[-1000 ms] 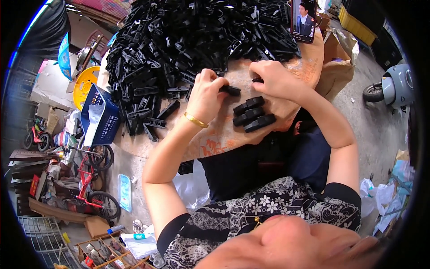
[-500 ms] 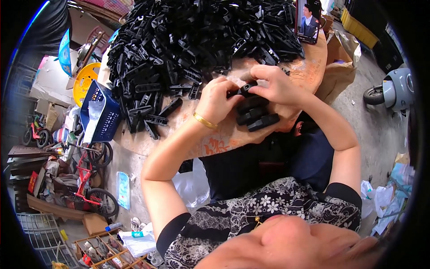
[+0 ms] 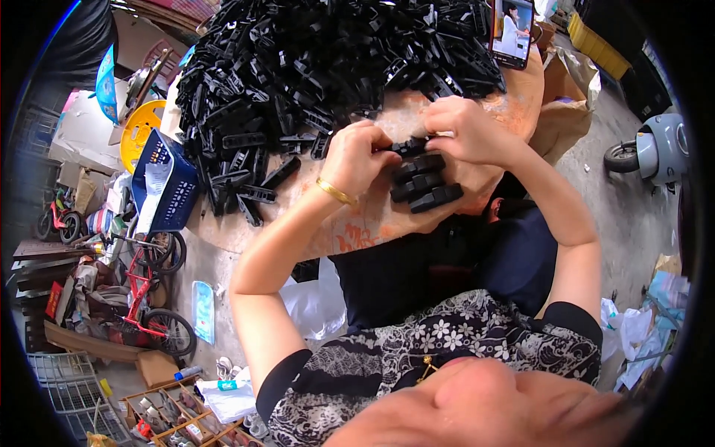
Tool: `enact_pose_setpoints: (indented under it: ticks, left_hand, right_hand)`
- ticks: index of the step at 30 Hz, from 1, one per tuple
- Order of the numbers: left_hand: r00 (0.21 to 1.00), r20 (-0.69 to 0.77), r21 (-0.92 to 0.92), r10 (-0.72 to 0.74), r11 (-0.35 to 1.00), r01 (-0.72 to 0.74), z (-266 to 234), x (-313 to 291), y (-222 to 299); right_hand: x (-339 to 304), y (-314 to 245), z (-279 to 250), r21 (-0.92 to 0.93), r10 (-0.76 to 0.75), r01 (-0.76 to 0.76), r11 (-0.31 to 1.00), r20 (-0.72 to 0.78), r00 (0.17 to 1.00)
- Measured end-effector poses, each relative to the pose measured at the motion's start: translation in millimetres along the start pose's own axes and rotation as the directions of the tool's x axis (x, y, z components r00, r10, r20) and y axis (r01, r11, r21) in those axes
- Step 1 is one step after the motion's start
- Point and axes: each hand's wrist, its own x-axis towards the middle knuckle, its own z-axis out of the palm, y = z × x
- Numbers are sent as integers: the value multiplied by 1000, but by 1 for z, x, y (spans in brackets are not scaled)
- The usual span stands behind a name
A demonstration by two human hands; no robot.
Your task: The person assembles plastic components by hand, fitting pieces together and placing the assembled units on the table.
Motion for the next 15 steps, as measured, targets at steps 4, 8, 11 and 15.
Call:
enact_pose_setpoints:
  ticks: [4,8,11,15]
  left_hand:
    - [1000,-22,-73,20,997,-22,9,-4,2]
    - [978,121,166,167,968,-186,-11,-5,1]
    - [998,51,541,22,840,-46,-49,-10,18]
    - [980,21,624,-200,768,144,-71,-13,0]
  right_hand:
    - [7,-8,6,-20,-44,44,999,-1,999]
    - [9,-21,-6,-72,-42,42,996,11,999]
    - [1,-20,-26,-35,108,-102,994,284,953]
    - [1,5,-16,-49,94,-93,994,27,995]
